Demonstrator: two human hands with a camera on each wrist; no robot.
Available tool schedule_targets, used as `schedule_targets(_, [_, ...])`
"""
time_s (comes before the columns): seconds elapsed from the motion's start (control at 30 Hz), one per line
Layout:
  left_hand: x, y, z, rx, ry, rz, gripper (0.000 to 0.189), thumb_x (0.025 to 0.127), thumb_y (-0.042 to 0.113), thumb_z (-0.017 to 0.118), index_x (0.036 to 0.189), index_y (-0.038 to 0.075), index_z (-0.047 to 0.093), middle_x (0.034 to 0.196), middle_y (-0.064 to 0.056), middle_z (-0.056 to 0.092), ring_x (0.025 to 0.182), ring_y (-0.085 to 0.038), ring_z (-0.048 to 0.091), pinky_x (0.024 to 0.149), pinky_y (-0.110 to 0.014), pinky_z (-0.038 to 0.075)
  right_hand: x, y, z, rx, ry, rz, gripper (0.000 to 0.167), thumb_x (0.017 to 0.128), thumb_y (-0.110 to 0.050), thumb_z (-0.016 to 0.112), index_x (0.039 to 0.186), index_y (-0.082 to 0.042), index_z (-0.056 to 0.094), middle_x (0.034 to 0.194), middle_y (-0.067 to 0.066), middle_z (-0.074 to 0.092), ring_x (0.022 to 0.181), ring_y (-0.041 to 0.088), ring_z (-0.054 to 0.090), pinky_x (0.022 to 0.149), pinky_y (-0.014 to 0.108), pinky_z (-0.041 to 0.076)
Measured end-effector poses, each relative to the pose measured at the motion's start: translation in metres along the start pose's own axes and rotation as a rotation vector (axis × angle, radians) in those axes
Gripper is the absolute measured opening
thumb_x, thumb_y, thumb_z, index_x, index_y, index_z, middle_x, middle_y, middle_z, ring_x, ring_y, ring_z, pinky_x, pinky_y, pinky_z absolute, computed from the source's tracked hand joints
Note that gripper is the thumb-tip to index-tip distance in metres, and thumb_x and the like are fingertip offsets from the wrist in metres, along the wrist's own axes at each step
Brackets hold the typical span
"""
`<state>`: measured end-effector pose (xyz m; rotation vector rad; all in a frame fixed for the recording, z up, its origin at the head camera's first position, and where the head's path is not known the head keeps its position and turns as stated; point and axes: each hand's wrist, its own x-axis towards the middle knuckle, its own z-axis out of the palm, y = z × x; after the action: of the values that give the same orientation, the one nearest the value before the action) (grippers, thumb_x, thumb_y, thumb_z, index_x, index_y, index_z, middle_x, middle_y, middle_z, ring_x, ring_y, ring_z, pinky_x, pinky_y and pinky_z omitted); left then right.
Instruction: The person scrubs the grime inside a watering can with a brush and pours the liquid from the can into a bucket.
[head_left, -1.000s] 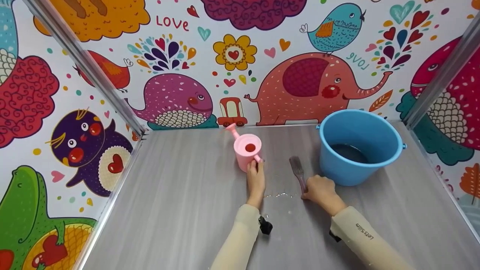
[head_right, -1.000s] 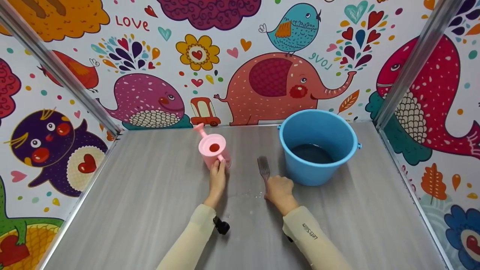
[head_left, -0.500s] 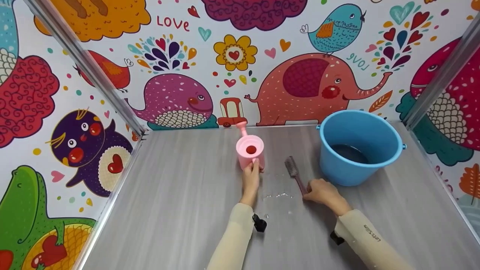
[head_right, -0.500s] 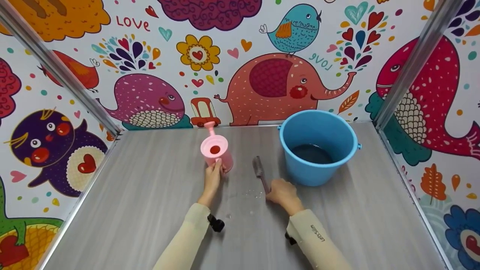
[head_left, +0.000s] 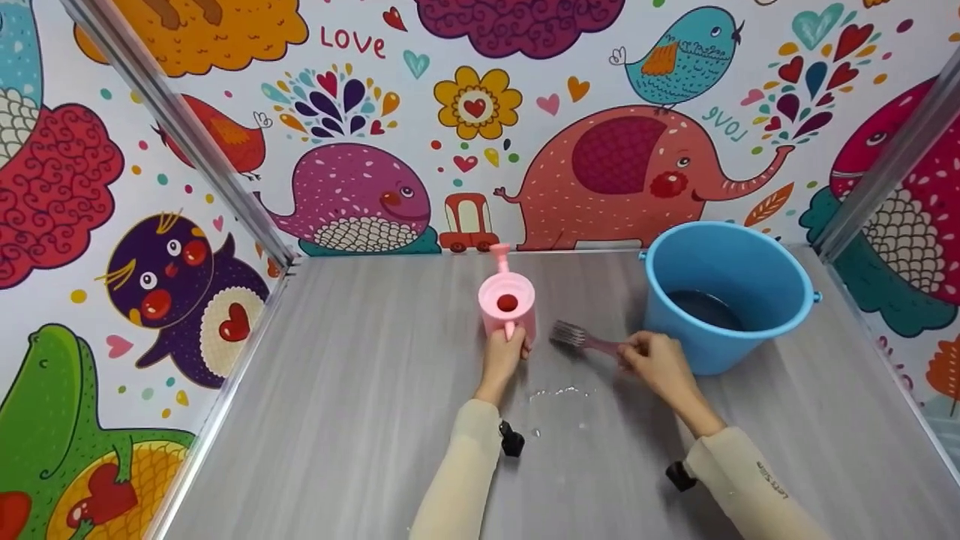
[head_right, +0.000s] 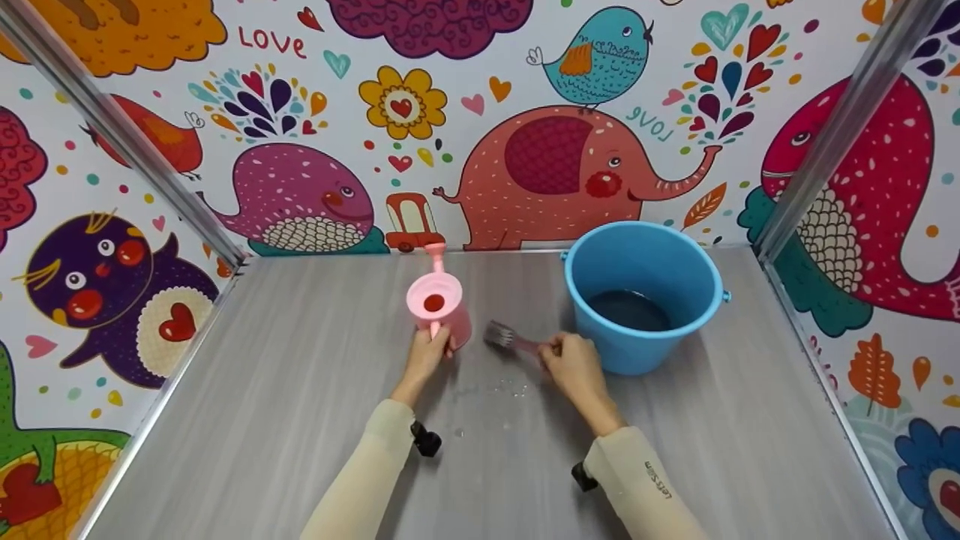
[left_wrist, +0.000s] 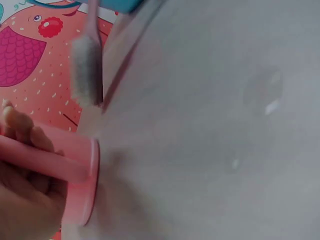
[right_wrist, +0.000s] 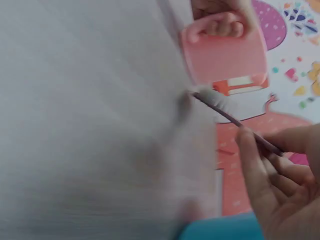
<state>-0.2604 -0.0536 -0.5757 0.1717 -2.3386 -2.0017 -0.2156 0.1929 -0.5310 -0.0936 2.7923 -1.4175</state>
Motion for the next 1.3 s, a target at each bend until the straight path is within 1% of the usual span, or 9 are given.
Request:
schedule_targets(0.23, [-0.002, 0.000, -0.006, 0.074, -0.015, 0.023, 0.041, 0.098, 0.020, 0.060, 0.062, 0.000, 0.061, 0.050, 0.010, 0.048, 0.048, -0.004, 0.041, 0.051, -0.019, 0.031, -0.010, -0.038, -0.004, -0.150, 0.310, -0.306, 0.011, 0.094, -0.011, 0.067, 0.093, -0.002, 0.072, 0.074, 0.006, 0.071, 0.062, 0.012, 0.057, 0.054, 0.019, 0.043])
schedule_targets(0.43, [-0.005, -0.003, -0.006, 0.072, -0.025, 0.039, 0.039, 0.096, 0.017, 0.061, 0.059, 0.007, 0.055, 0.050, 0.008, 0.046, 0.047, -0.005, 0.041, 0.050, -0.019, 0.032, -0.013, -0.065, -0.007, -0.079, 0.418, -0.493, 0.007, 0.089, -0.006, 0.072, 0.093, -0.001, 0.074, 0.080, 0.008, 0.074, 0.066, 0.013, 0.066, 0.065, 0.006, 0.047])
schedule_targets(0.53, [-0.007, -0.002, -0.004, 0.093, -0.037, 0.070, 0.039, 0.096, 0.015, 0.059, 0.060, 0.001, 0.057, 0.050, 0.008, 0.047, 0.046, -0.003, 0.042, 0.051, -0.019, 0.033, -0.011, -0.078, -0.009, -0.039, 0.407, -0.522, 0.009, 0.088, -0.006, 0.072, 0.095, -0.001, 0.075, 0.084, 0.009, 0.075, 0.070, 0.015, 0.069, 0.069, 0.009, 0.051])
schedule_targets(0.67, [-0.012, 0.001, -0.002, 0.180, -0.049, 0.112, 0.045, 0.096, 0.021, 0.061, 0.060, -0.006, 0.061, 0.049, 0.008, 0.047, 0.044, -0.004, 0.040, 0.049, -0.020, 0.030, -0.004, -0.094, -0.010, -0.087, 0.354, -0.528, 0.012, 0.088, -0.009, 0.072, 0.098, -0.003, 0.075, 0.089, 0.009, 0.076, 0.075, 0.017, 0.072, 0.071, 0.028, 0.059])
schedule_targets(0.77, [-0.016, 0.004, 0.001, 0.275, -0.053, 0.118, 0.047, 0.096, 0.028, 0.064, 0.060, -0.003, 0.063, 0.049, 0.007, 0.048, 0.043, -0.005, 0.039, 0.048, -0.021, 0.029, 0.001, -0.102, -0.011, -0.161, 0.305, -0.526, 0.014, 0.088, -0.011, 0.073, 0.100, -0.004, 0.075, 0.090, 0.010, 0.076, 0.076, 0.020, 0.072, 0.073, 0.038, 0.060])
schedule_targets(0.97, [-0.023, 0.009, 0.004, 0.384, -0.107, 0.117, 0.047, 0.097, 0.033, 0.062, 0.060, 0.004, 0.064, 0.050, 0.005, 0.053, 0.045, -0.006, 0.042, 0.049, -0.022, 0.032, 0.005, -0.122, -0.015, -0.339, 0.248, -0.553, 0.014, 0.087, -0.013, 0.074, 0.099, -0.006, 0.074, 0.088, 0.011, 0.075, 0.076, 0.024, 0.072, 0.075, 0.040, 0.060])
schedule_targets(1.13, [-0.024, 0.008, 0.004, 0.346, -0.245, 0.106, 0.042, 0.097, 0.028, 0.061, 0.064, 0.002, 0.062, 0.053, 0.007, 0.050, 0.048, -0.006, 0.041, 0.049, -0.021, 0.031, 0.008, -0.143, -0.019, -0.455, 0.185, -0.567, 0.017, 0.084, -0.011, 0.078, 0.100, -0.005, 0.074, 0.086, 0.013, 0.074, 0.074, 0.027, 0.072, 0.072, 0.039, 0.060])
schedule_targets(1.23, [-0.021, 0.006, 0.006, 0.266, -0.313, 0.146, 0.040, 0.097, 0.022, 0.060, 0.069, -0.006, 0.061, 0.054, 0.007, 0.048, 0.050, -0.005, 0.042, 0.053, -0.020, 0.033, 0.013, -0.154, -0.021, -0.496, 0.159, -0.548, 0.018, 0.084, -0.011, 0.077, 0.100, -0.005, 0.074, 0.081, 0.012, 0.073, 0.069, 0.025, 0.069, 0.068, 0.037, 0.059])
schedule_targets(1.3, [-0.017, 0.003, 0.009, 0.197, -0.322, 0.182, 0.037, 0.097, 0.017, 0.060, 0.073, -0.011, 0.059, 0.054, 0.007, 0.047, 0.051, -0.005, 0.043, 0.054, -0.019, 0.034, 0.017, -0.161, -0.022, -0.504, 0.150, -0.531, 0.017, 0.086, -0.012, 0.076, 0.101, -0.006, 0.074, 0.079, 0.011, 0.072, 0.067, 0.025, 0.067, 0.066, 0.036, 0.058])
